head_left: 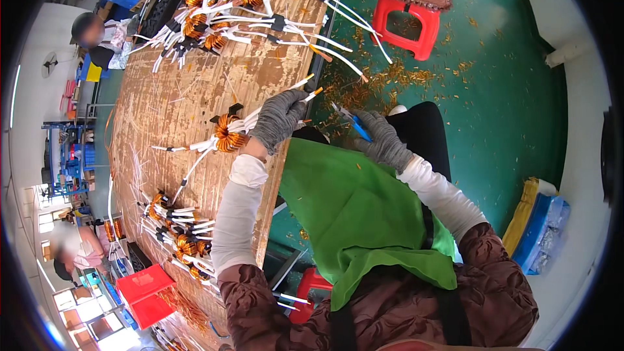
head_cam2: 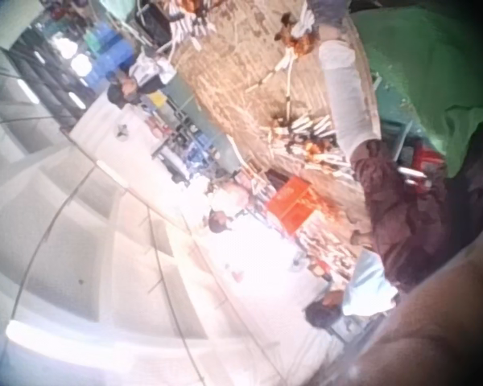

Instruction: Using pliers to cut the ends of white wires attached to copper coils.

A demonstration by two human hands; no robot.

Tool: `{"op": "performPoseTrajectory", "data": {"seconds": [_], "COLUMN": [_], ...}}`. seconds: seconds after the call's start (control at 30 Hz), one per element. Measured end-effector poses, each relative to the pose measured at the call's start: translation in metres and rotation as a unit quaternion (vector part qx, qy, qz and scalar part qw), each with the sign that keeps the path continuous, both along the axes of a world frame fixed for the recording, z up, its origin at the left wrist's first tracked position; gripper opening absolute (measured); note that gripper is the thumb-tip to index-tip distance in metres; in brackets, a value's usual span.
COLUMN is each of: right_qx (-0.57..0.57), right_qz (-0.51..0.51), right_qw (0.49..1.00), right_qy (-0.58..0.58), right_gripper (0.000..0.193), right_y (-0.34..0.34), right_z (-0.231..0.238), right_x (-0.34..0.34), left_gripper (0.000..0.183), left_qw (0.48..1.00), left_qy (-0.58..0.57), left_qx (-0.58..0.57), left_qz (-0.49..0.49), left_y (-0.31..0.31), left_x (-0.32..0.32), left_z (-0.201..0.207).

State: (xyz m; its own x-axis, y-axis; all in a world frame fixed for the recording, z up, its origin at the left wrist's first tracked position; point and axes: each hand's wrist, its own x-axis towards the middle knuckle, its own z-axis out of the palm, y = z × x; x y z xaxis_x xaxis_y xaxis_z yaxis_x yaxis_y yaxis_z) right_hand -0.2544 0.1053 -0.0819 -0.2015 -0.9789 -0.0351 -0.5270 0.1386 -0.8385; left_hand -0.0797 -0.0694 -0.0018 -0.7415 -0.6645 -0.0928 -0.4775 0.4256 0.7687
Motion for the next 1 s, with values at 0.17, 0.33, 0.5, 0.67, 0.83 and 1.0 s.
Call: {"op": "performPoseTrajectory", "data": {"seconds": [0.17, 0.33, 0.5, 0.67, 0.83, 1.0], "right_qx": [-0.017, -0.065, -0.069, -0.057, 0.165, 0.23], "right_qz": [0.0, 0.009, -0.008, -0.039, 0.038, 0.051], "right_qw": [1.0, 0.997, 0.997, 0.988, 0.911, 0.814], "right_qy": [0.019, -0.029, 0.02, 0.137, -0.376, -0.531], "right_gripper": [0.062, 0.059, 0.056, 0.053, 0.045, 0.047], "right_y": [-0.014, -0.023, -0.031, -0.037, -0.034, -0.034], "right_z": [0.01, 0.022, 0.028, 0.05, 0.069, 0.032], "right_x": [0.015, 0.014, 0.018, 0.023, 0.016, 0.012], "left_gripper": [0.023, 0.025, 0.022, 0.019, 0.019, 0.018], "left_qw": [0.995, 0.997, 0.999, 0.992, 0.985, 0.983], "left_qy": [0.074, 0.047, 0.051, 0.108, 0.104, 0.095], "left_qx": [0.067, 0.061, 0.003, 0.034, -0.13, -0.155], "left_qz": [0.005, 0.005, -0.019, 0.058, 0.04, 0.03], "left_y": [0.01, 0.012, 0.011, 0.019, 0.017, 0.016], "left_x": [0.001, 0.002, 0.001, -0.003, 0.001, 0.001], "left_z": [0.002, 0.01, 0.006, -0.004, -0.019, -0.011]}}
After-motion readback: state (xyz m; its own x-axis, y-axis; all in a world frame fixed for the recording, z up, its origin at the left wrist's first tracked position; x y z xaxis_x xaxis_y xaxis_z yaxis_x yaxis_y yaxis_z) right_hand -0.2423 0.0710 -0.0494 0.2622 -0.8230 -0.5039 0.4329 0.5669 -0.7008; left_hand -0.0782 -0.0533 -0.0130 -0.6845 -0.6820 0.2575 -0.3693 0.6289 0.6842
